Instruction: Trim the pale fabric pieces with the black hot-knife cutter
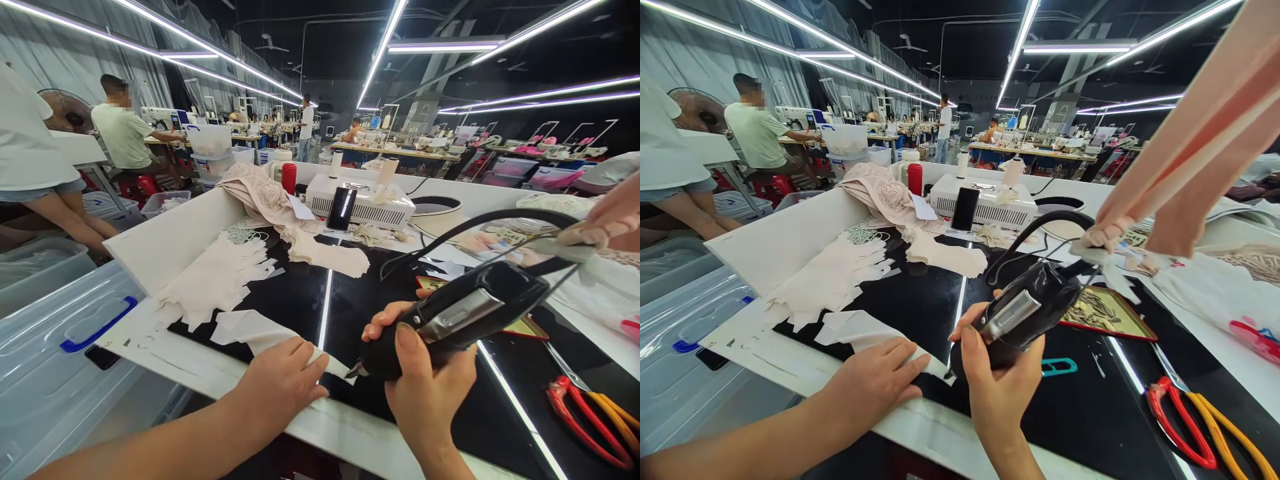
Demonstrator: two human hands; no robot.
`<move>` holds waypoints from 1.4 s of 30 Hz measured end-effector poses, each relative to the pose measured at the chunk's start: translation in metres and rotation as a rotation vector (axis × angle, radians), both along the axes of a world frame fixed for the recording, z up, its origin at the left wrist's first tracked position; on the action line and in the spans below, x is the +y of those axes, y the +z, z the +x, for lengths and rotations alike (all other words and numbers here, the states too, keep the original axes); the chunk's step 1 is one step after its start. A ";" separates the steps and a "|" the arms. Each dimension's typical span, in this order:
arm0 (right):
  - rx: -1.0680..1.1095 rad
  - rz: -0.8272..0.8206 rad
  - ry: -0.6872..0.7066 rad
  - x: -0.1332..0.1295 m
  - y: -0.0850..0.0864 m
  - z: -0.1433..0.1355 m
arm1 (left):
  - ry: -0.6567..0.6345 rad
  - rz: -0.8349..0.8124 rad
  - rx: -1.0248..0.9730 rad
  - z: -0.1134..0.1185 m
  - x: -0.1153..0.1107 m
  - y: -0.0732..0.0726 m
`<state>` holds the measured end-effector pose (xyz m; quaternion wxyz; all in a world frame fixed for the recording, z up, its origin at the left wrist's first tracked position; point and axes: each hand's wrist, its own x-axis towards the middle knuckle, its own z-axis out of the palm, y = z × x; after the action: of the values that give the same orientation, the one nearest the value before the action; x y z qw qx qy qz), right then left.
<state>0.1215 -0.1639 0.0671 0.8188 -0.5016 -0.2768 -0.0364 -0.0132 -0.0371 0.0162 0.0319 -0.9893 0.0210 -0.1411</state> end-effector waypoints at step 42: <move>-0.014 0.039 0.138 0.040 -0.002 0.007 | -0.095 -0.070 -0.174 -0.008 -0.002 -0.025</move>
<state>0.1283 -0.1238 0.0655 0.8271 -0.4649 -0.3157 0.0115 -0.0214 -0.0395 -0.0087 -0.0077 -0.9717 0.0602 -0.2285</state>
